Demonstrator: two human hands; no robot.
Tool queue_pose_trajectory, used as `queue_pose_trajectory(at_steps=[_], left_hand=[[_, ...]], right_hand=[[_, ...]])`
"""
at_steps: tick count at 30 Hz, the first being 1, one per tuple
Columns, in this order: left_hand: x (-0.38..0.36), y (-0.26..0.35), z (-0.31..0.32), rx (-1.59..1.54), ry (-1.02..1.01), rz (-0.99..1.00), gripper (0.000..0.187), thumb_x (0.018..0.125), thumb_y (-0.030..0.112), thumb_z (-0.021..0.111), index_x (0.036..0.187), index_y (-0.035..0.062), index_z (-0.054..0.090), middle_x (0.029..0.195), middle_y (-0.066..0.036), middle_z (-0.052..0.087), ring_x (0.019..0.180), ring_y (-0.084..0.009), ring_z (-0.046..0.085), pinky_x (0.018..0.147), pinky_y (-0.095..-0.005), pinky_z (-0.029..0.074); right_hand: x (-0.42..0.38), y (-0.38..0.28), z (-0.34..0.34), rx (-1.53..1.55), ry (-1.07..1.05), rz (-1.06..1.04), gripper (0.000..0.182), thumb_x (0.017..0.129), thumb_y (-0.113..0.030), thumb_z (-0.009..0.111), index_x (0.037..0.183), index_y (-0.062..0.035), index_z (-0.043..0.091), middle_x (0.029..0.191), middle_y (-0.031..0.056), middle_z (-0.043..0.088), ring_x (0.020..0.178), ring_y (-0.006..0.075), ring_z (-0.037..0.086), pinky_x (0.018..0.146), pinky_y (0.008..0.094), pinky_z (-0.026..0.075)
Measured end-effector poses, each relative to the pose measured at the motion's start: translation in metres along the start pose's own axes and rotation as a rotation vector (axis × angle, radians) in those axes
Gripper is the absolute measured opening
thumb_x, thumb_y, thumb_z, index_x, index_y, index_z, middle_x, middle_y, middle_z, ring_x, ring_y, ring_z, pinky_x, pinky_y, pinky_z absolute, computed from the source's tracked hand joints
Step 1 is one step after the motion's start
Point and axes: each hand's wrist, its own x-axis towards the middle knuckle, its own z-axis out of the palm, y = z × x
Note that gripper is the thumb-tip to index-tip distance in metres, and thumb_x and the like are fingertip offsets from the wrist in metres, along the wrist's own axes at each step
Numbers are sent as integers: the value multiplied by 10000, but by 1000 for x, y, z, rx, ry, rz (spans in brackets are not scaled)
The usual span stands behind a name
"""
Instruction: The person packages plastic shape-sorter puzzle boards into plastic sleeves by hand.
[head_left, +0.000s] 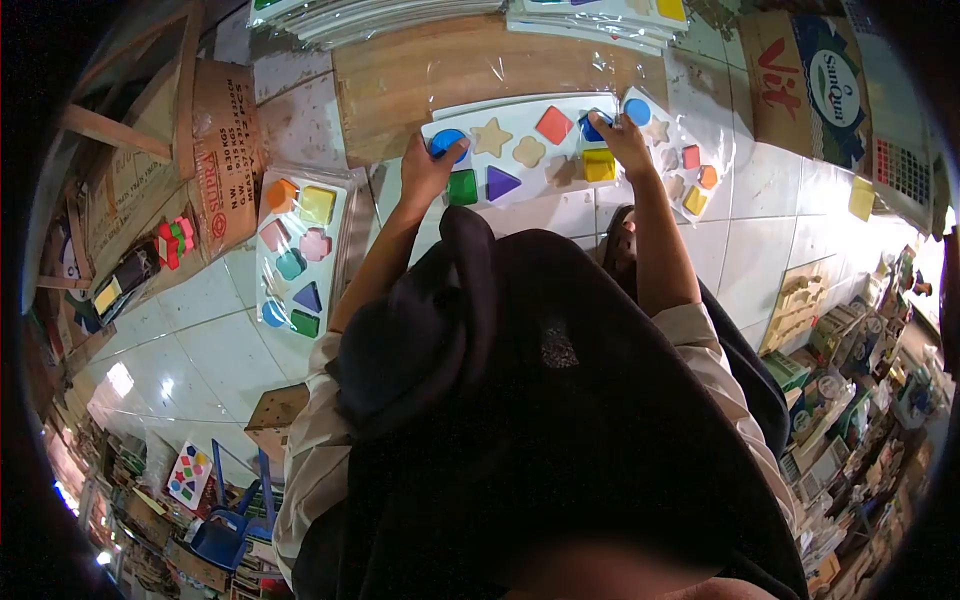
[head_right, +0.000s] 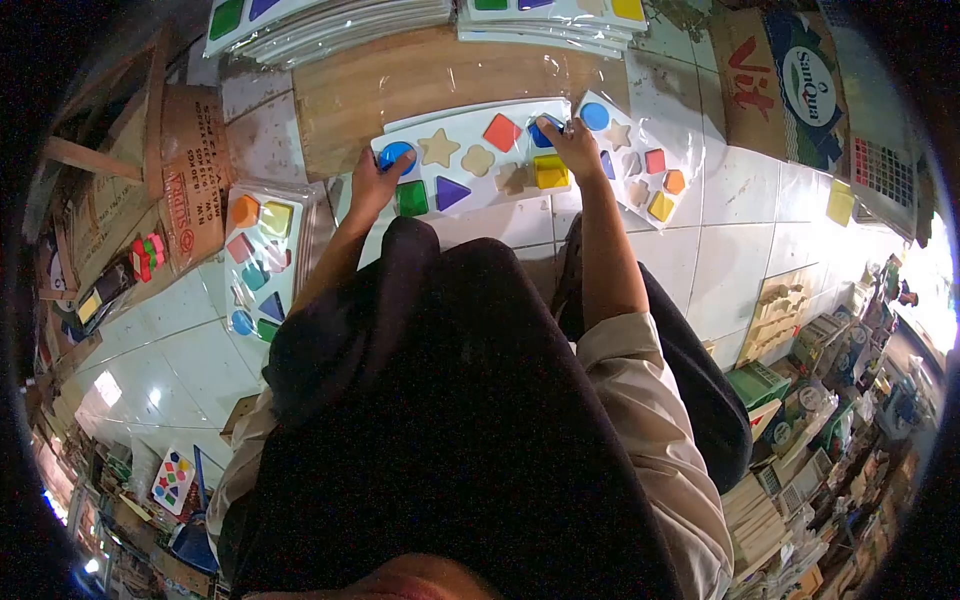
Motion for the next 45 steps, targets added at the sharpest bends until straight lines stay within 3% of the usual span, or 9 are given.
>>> queue_pose_trajectory(at_steps=[3, 8, 12, 19, 23, 26, 30, 38, 45], left_hand=[[6, -36, 1, -82, -66, 3, 474, 698, 296, 701, 976, -37, 510, 914, -170, 571, 803, -242, 573, 707, -326, 454], [-13, -8, -20, -601, 11, 111, 869, 582, 192, 803, 1263, 13, 294, 1042, -182, 514, 916, -216, 557, 796, -334, 456], [-17, -1, -58, -61, -186, 300, 912, 514, 208, 821, 1277, 72, 340, 1214, -162, 458, 1052, -273, 497, 888, -365, 402], [-22, 14, -76, 212, -307, 180, 913, 463, 366, 827, 1195, 26, 400, 1137, -187, 490, 1031, -297, 507, 850, -359, 413], [-26, 9, -76, 291, -294, 79, 876, 446, 394, 828, 1113, -14, 435, 1130, -192, 486, 1008, -302, 513, 822, -369, 422], [-30, 16, -80, 430, 27, 610, 727, 461, 342, 828, 972, -57, 499, 893, -160, 572, 799, -291, 571, 757, -354, 453], [-34, -23, -55, -407, -133, 71, 556, 544, 243, 812, 972, -9, 562, 905, -94, 616, 819, -141, 579, 736, -289, 471], [75, -58, -78, -297, -29, -313, 521, 645, 389, 736, 958, 0, 585, 883, -87, 622, 768, -144, 589, 692, -282, 473], [130, -64, -94, 334, 26, -165, 650, 682, 586, 588, 923, -18, 595, 836, -179, 616, 797, -297, 593, 717, -372, 460]], right_hand=[[-18, -10, 1, 308, 18, -123, 449, 678, -333, 728, 776, 7, 452, 714, 51, 498, 664, 124, 470, 633, 251, 409], [-67, -74, -24, 165, -133, -225, 984, 583, -193, 789, 1363, -129, 193, 1070, 129, 500, 885, 188, 522, 805, 290, 415], [-54, -67, -32, -209, -258, -755, 893, 525, -223, 803, 1282, -89, 349, 1110, 129, 524, 977, 270, 532, 812, 351, 422], [-53, -81, -36, -339, -558, -195, 679, 463, -256, 825, 1000, -11, 489, 1012, 172, 536, 922, 254, 548, 766, 328, 427], [-46, -66, -36, -412, -388, -605, 675, 460, -270, 827, 986, -2, 502, 977, 153, 552, 916, 239, 550, 780, 317, 428], [-51, -65, -33, -190, -477, -352, 664, 513, -219, 817, 1055, -10, 495, 999, 103, 564, 956, 211, 534, 834, 322, 426], [-52, -48, -17, 348, -571, -170, 492, 655, 11, 697, 1093, 15, 472, 1011, 67, 563, 904, 151, 547, 821, 274, 438], [12, -104, 47, 642, -327, -71, 387, 685, -177, 724, 989, 8, 571, 854, 60, 599, 727, 112, 560, 629, 240, 467], [70, -126, 108, -484, 69, -316, 678, 593, -495, 710, 987, 38, 567, 852, 152, 584, 892, 294, 531, 799, 386, 417]])
